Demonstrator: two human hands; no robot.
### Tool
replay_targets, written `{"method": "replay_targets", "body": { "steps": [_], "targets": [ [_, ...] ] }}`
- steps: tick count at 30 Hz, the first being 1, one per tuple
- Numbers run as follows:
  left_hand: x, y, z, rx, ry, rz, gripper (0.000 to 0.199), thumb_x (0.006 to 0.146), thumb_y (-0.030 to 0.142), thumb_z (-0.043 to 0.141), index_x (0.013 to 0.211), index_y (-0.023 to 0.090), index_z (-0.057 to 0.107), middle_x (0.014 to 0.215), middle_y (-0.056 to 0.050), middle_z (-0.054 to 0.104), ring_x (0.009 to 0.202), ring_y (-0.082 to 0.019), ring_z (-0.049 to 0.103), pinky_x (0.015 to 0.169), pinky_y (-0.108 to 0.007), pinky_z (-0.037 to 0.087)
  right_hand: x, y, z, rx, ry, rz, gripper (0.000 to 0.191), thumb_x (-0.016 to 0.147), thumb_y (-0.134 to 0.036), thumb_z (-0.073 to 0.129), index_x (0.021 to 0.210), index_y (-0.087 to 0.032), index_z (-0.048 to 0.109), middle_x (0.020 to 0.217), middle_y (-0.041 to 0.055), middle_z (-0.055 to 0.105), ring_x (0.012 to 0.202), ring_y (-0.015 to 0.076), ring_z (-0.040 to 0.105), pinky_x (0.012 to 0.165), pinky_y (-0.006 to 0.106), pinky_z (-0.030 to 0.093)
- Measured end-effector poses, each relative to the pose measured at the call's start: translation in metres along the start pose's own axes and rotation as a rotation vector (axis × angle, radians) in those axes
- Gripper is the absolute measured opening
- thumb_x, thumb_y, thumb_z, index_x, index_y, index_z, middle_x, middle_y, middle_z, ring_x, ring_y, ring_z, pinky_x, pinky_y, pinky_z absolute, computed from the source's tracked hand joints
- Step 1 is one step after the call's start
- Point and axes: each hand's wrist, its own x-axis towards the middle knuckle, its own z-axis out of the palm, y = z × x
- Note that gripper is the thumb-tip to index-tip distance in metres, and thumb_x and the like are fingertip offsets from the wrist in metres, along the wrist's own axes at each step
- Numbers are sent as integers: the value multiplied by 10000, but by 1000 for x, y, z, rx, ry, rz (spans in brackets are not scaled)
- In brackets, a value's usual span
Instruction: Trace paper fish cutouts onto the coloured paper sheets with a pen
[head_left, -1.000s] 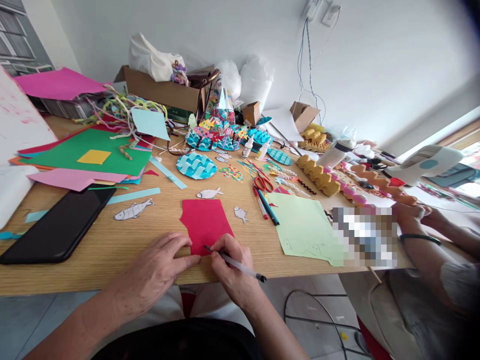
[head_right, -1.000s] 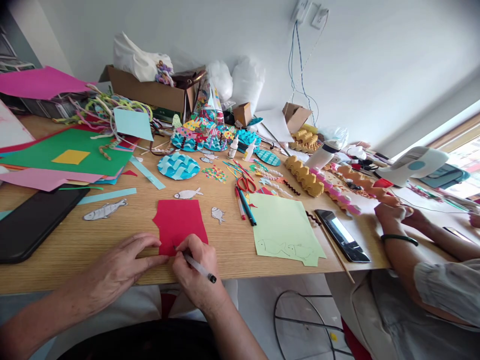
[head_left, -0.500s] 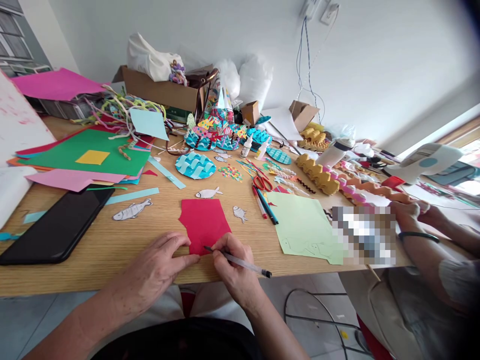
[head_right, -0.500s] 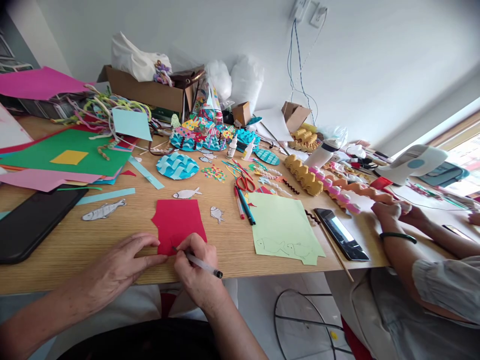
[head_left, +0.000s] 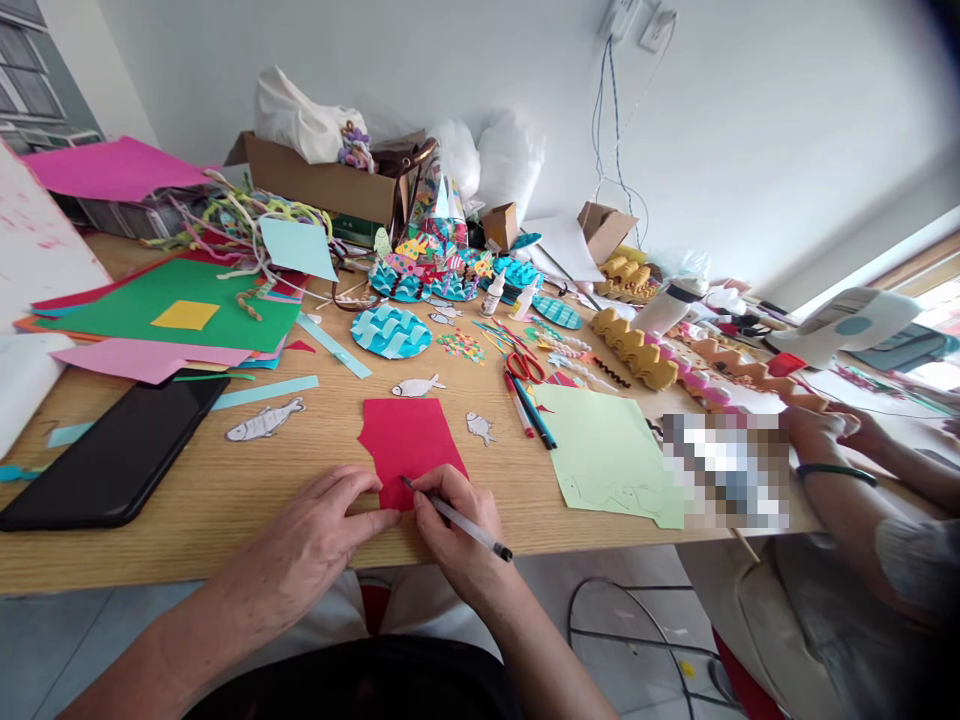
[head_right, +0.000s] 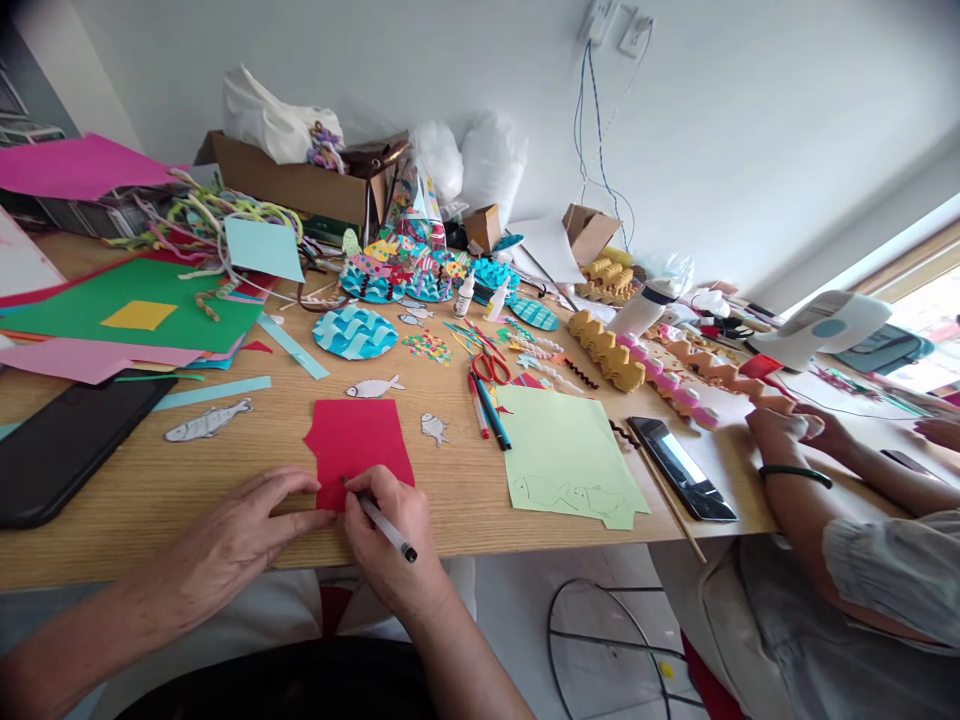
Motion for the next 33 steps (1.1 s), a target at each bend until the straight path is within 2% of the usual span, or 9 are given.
{"method": "replay_targets", "body": {
  "steps": [12,20,27,33],
  "targets": [
    [2,1,-4,-5,13,8,456,817,-2,414,1102,291,614,1069,-42,534,1011,-196,510,854,-319,474,-3,-2,-6,29,-14,-1,81,683,-155,438,636,-203,484,505,-56,462,463,90,411,475,187,302],
    [1,0,-2,-32,-9,1,488,828,-5,400,1157,306,583,1078,-44,527,1026,-189,500,868,-328,471,-3,-2,-8,73,-31,23,79,645,-165,415,595,-203,462,509,-45,472,479,97,423,474,191,303],
    [1,-1,-1,-22,33,21,459,828,-8,396,1104,290,609,1071,-51,523,1005,-189,515,849,-331,484,-4,-2,-8,88,-19,31,77,661,-166,420,615,-201,470,512,-48,462,472,93,416,468,189,307],
    [0,0,-2,-11,2,-9,447,830,7,417,1104,297,617,1093,-45,530,1033,-189,507,875,-330,475,-3,-3,-9,78,-13,14,86,647,-152,421,598,-201,472,504,-50,467,475,94,414,473,188,313]
  ]
}}
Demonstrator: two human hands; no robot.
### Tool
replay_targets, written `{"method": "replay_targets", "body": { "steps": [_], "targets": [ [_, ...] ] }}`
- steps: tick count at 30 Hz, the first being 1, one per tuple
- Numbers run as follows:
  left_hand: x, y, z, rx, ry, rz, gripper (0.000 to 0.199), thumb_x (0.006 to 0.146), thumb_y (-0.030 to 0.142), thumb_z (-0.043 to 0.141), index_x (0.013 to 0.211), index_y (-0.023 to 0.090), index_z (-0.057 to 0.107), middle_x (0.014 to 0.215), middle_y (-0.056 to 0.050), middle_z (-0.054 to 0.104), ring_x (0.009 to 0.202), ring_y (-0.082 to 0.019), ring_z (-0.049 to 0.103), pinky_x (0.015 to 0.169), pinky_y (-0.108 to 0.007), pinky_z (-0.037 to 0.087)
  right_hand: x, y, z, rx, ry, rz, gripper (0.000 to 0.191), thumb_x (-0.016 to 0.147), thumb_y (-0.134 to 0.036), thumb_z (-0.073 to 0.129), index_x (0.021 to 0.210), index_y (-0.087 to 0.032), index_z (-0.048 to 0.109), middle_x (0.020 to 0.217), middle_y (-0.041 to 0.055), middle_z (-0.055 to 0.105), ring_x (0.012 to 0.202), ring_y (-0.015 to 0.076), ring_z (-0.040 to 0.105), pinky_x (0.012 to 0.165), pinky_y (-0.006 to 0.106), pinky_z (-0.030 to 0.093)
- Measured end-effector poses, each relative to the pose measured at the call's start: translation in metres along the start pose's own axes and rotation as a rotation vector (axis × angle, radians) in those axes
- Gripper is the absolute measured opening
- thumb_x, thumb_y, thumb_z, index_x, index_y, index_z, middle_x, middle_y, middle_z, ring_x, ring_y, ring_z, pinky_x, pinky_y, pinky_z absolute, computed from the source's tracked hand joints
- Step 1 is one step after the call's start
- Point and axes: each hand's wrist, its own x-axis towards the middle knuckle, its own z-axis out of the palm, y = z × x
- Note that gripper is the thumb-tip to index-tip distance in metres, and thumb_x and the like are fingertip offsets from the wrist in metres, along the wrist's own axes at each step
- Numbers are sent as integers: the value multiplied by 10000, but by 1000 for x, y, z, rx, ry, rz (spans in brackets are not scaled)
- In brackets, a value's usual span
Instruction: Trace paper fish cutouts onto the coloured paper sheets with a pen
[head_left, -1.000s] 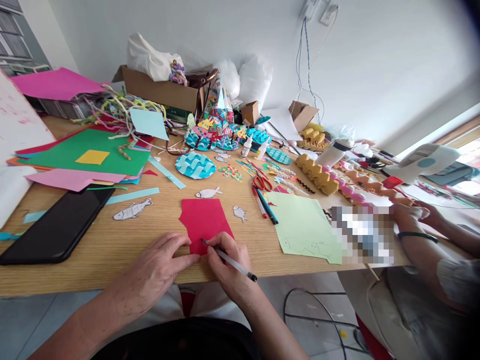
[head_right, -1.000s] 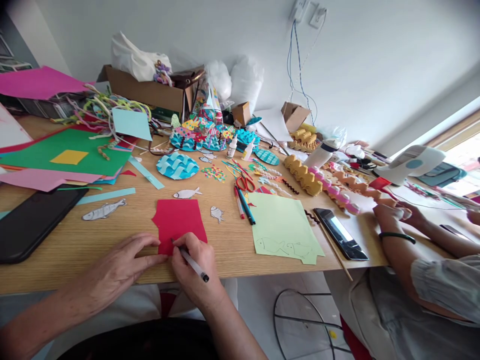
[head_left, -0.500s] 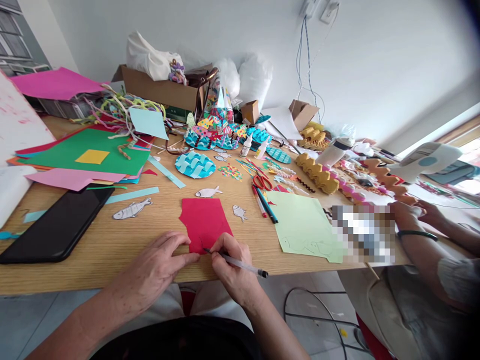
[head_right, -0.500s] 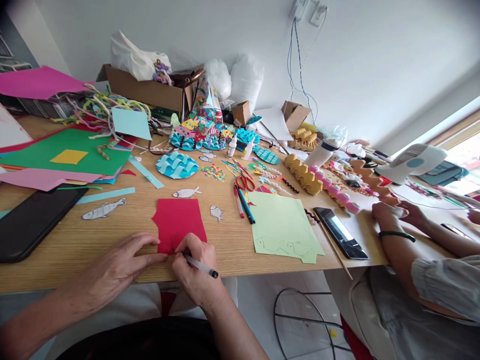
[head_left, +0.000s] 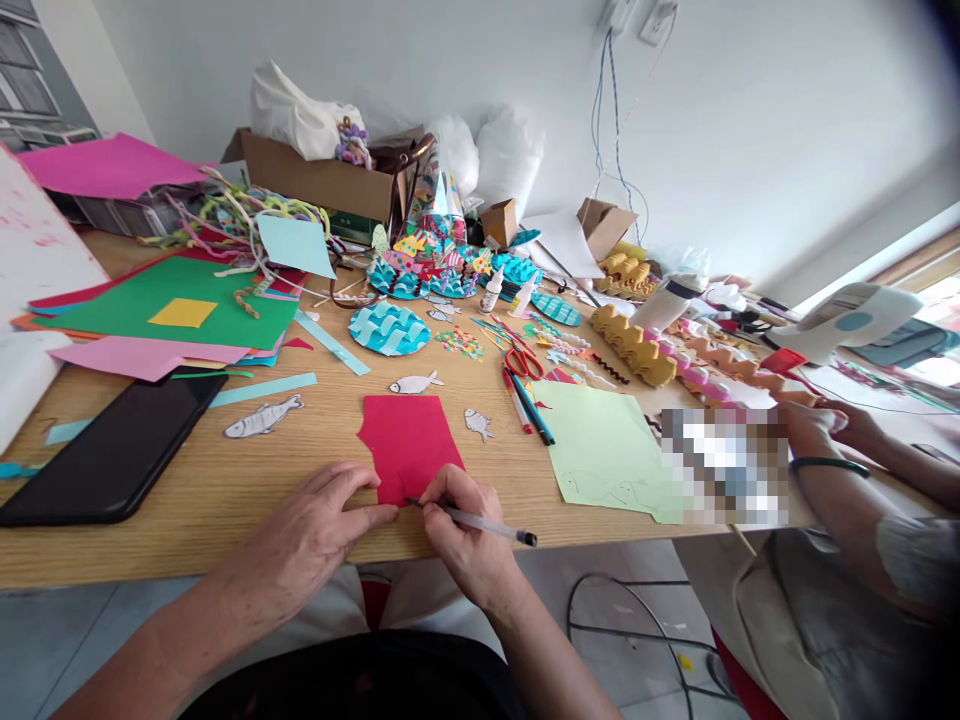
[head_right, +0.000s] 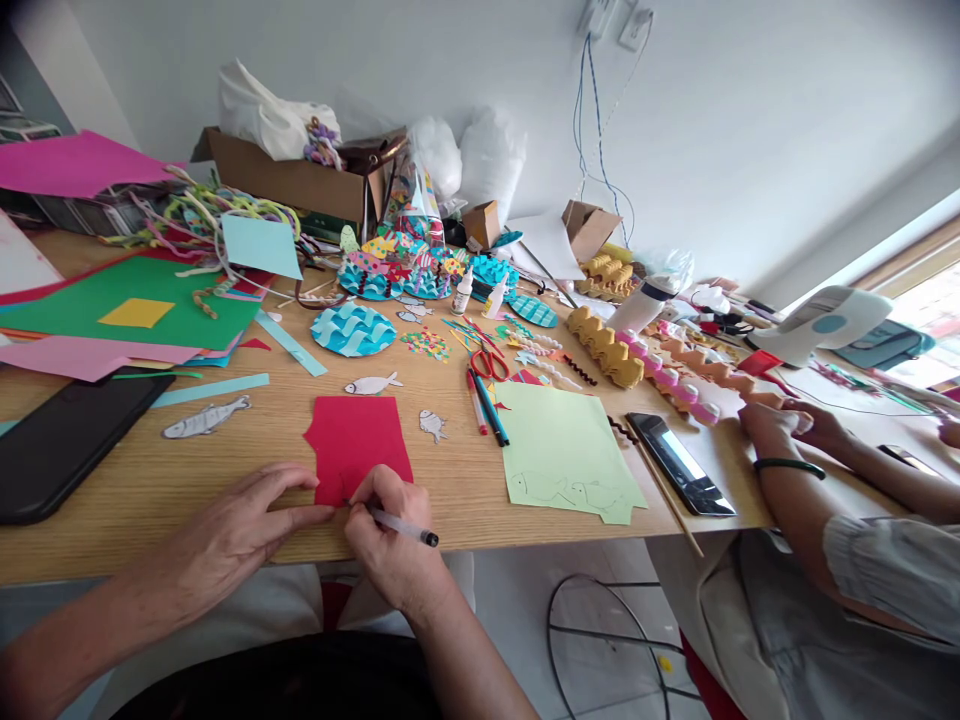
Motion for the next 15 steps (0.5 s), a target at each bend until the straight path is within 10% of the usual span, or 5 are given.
{"method": "replay_targets", "body": {
  "steps": [15],
  "targets": [
    [0,1,0,6,5,12,480,801,-30,412,1107,281,612,1096,-54,509,1027,-207,507,874,-345,471,3,2,8,-75,17,-7,111,753,-172,480,717,-182,584,560,-35,554,487,85,472,493,177,343]
  ]
}}
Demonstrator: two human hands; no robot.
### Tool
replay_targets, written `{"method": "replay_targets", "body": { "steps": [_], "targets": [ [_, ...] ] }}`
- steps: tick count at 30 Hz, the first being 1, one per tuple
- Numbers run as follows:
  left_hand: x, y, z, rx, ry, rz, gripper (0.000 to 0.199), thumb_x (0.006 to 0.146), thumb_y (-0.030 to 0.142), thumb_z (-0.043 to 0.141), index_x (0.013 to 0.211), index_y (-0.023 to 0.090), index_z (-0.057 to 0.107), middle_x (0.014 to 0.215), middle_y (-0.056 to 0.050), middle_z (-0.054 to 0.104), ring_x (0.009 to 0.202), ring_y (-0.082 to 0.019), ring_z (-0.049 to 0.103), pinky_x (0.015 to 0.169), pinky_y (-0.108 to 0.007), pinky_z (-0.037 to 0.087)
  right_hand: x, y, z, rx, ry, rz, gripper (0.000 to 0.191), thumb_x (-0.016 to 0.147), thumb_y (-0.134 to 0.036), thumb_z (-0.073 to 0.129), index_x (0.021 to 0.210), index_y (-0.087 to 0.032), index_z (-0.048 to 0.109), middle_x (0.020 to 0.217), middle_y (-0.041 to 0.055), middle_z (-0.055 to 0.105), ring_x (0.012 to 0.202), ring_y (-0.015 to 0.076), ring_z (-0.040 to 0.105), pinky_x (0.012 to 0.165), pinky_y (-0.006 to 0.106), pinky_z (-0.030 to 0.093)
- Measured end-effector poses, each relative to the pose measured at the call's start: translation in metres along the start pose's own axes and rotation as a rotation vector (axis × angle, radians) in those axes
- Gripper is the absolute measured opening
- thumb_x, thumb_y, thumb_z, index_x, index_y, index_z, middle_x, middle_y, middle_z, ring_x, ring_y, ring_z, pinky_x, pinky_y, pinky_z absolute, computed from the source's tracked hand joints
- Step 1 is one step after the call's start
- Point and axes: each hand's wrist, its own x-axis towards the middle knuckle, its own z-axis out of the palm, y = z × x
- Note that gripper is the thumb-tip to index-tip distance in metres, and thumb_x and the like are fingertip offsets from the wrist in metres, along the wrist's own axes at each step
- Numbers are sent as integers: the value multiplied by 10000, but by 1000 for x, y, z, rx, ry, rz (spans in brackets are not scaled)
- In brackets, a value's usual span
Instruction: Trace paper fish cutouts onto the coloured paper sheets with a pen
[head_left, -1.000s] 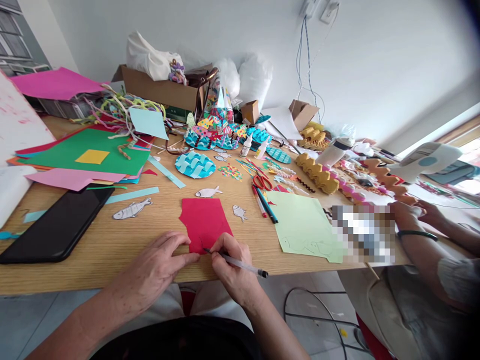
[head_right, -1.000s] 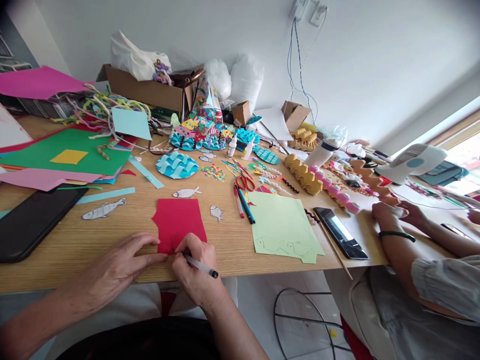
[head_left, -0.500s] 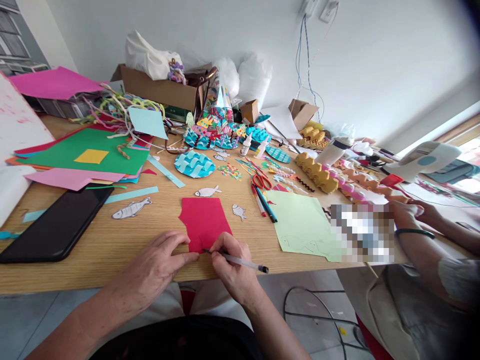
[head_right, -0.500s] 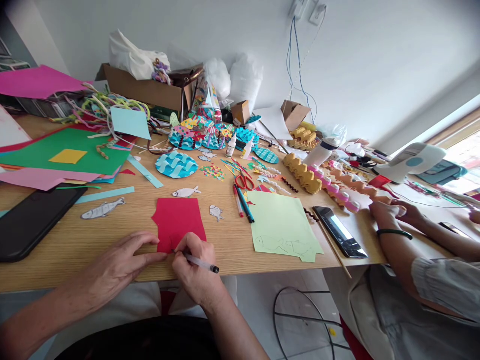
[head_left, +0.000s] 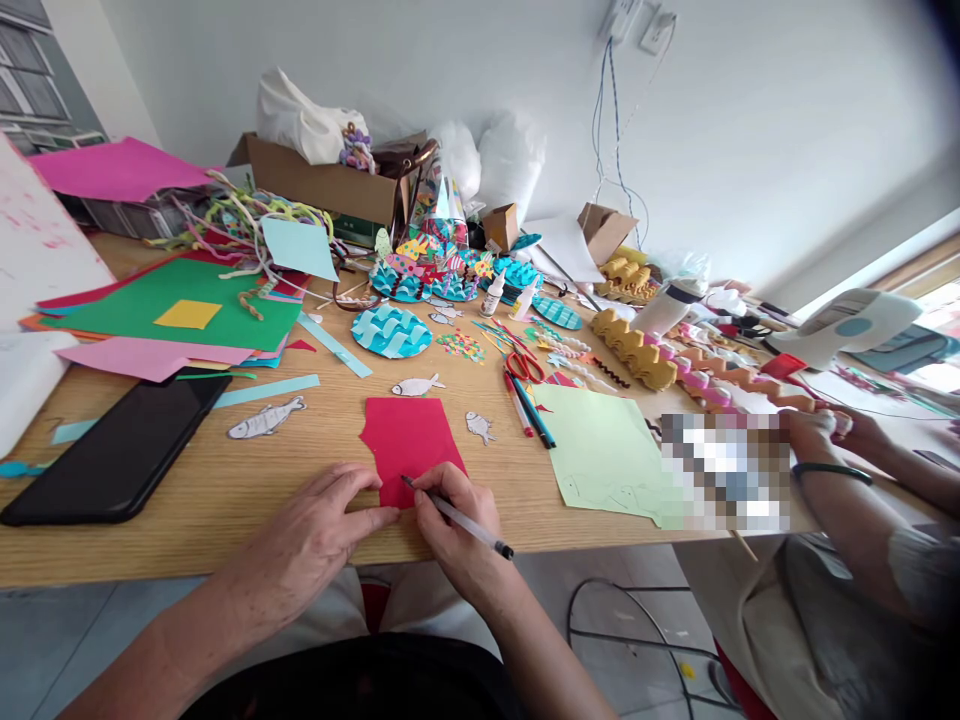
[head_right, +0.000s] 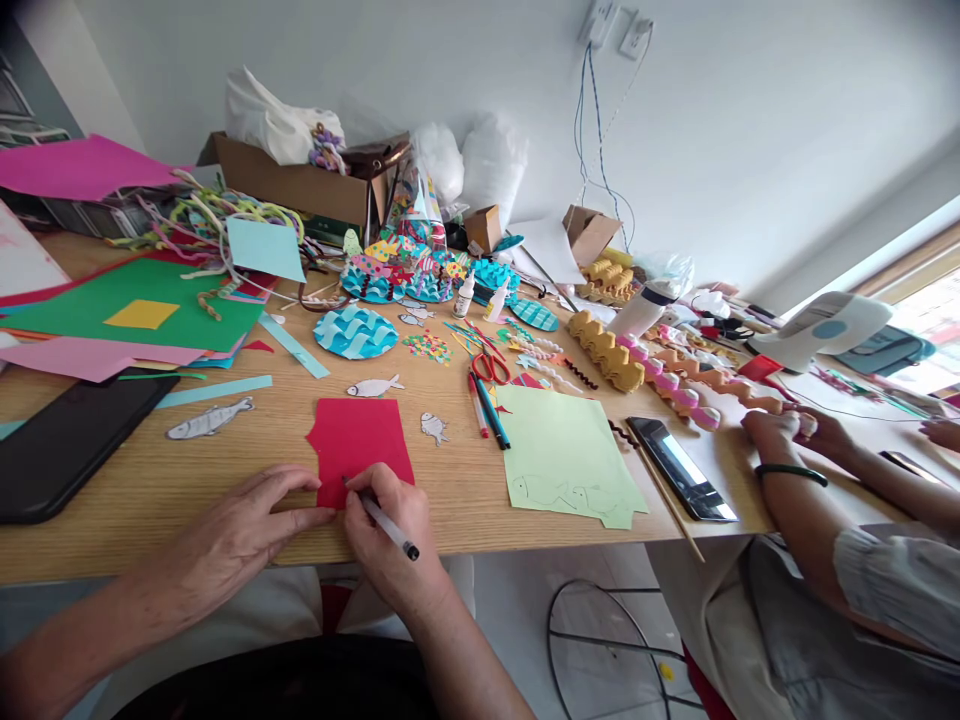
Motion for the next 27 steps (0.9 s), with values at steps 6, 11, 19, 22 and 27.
{"method": "replay_targets", "body": {
  "steps": [6,11,19,22,27],
  "targets": [
    [-1,-1,1,-22,0,8,495,806,-33,404,1136,285,590,1108,-51,493,1046,-208,489,886,-344,453,-1,-1,-1,19,-10,-10,92,742,-169,469,692,-192,542,520,-56,493,453,80,423,471,177,317],
    [0,-1,1,-36,-7,1,497,808,-26,393,1139,292,583,1100,-49,498,1039,-202,484,874,-336,454,-3,1,-3,40,-26,-4,76,698,-141,453,662,-196,492,522,-57,468,481,87,427,494,182,307],
    [-2,-3,3,-43,-5,0,476,823,-12,389,1121,297,594,1101,-55,500,1029,-202,495,866,-352,465,-2,0,-7,67,-55,-6,73,641,-152,410,606,-202,449,523,-43,460,496,100,416,492,200,291],
    [-1,-3,3,-33,14,9,464,827,-5,390,1108,295,604,1095,-54,511,1021,-198,504,857,-341,472,-2,-1,-7,75,-46,-5,72,645,-159,407,603,-200,450,519,-42,457,494,99,414,488,200,287],
    [1,-1,0,-18,17,14,465,815,-10,387,1096,284,613,1071,-51,528,1005,-193,515,853,-336,479,-2,0,-7,76,-42,-13,70,647,-160,410,607,-199,452,520,-43,458,491,97,414,488,199,290]
  ]
}}
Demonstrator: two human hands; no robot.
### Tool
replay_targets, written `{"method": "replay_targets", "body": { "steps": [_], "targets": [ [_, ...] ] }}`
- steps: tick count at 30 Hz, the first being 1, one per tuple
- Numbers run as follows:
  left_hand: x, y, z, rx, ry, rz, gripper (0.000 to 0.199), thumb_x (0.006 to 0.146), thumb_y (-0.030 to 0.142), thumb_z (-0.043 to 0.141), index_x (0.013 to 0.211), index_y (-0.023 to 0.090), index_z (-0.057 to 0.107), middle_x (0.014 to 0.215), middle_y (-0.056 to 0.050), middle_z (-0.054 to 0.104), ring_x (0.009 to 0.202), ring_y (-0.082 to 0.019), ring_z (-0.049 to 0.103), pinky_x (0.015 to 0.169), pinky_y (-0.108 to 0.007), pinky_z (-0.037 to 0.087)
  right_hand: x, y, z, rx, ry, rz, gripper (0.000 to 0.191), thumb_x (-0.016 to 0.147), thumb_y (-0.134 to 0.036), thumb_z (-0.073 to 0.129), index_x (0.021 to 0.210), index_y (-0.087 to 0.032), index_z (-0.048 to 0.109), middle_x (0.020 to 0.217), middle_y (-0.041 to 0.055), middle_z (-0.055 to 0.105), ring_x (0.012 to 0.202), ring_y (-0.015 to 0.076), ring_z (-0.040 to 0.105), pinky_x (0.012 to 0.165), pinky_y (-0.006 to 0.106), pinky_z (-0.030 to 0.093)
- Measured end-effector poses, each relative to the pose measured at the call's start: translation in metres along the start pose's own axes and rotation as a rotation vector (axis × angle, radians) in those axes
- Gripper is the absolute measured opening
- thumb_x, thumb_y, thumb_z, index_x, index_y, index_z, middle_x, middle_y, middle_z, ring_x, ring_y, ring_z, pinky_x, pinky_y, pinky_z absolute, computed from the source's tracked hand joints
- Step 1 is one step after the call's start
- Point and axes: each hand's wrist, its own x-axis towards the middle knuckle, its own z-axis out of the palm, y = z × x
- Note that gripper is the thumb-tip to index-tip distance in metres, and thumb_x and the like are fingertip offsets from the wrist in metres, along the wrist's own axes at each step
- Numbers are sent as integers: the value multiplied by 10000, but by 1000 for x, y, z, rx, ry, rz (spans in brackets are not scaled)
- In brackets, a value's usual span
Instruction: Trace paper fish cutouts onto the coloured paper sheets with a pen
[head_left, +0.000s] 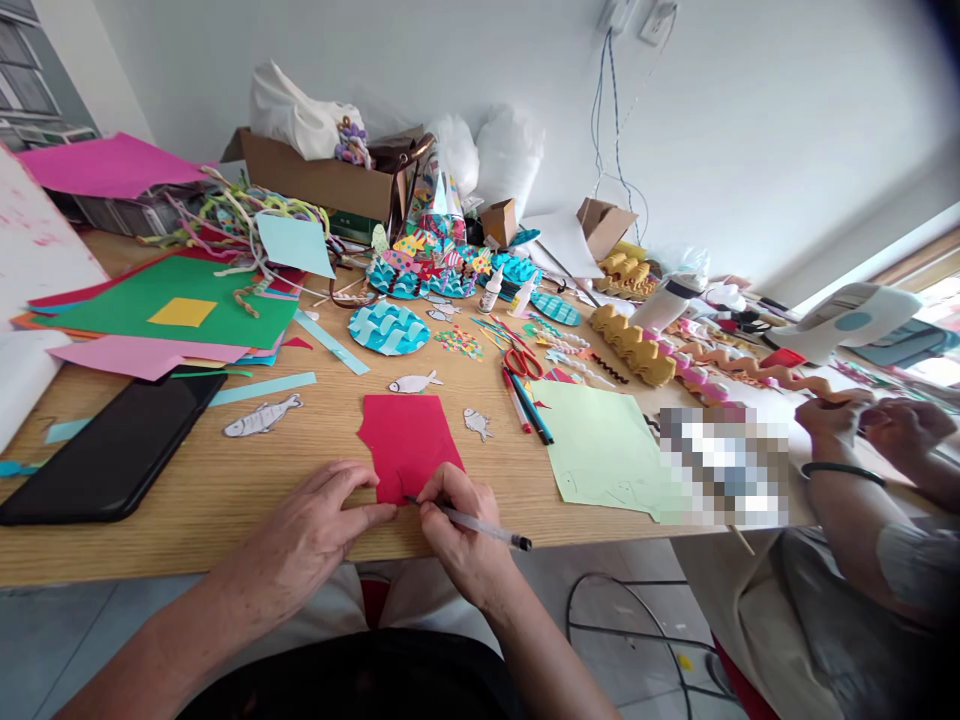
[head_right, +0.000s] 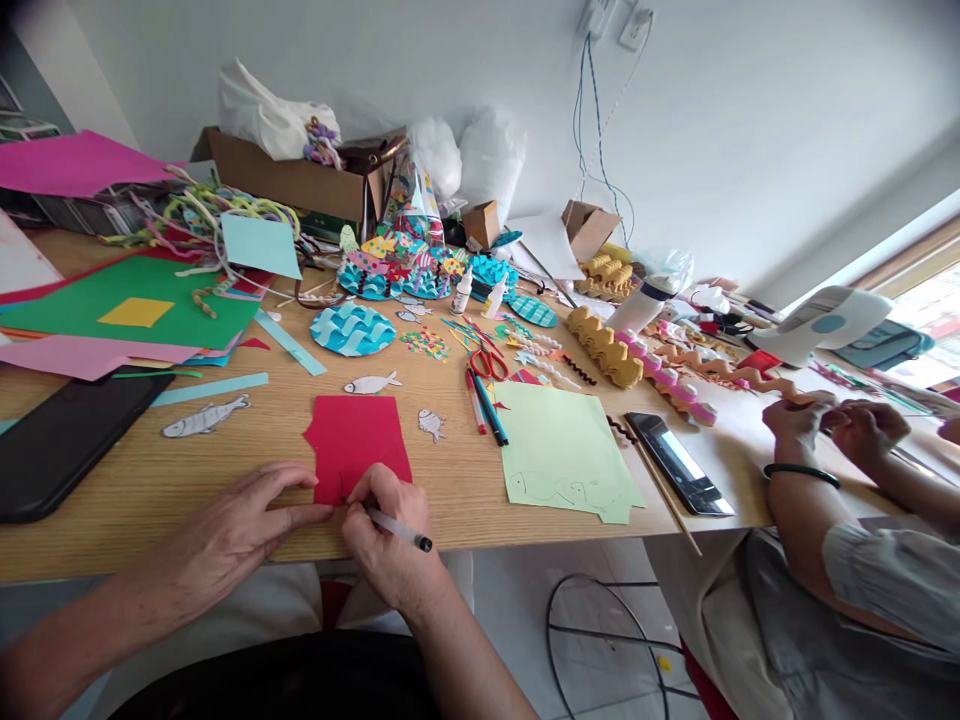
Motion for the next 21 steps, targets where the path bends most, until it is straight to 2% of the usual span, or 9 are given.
{"method": "replay_targets", "body": {
  "steps": [12,21],
  "targets": [
    [-5,0,3,-1,-32,-31,519,809,-29,370,1153,298,581,1139,-51,500,1074,-198,482,895,-337,453,-1,3,3,16,-7,-30,68,723,-160,466,687,-192,515,518,-64,450,458,77,399,467,177,301],
    [-2,1,0,17,-19,-24,426,796,0,438,1100,249,603,1098,-51,526,1030,-198,512,878,-321,468,0,3,4,-10,-17,-26,78,725,-140,473,698,-189,527,522,-68,452,452,72,392,475,172,306]
  ]
}}
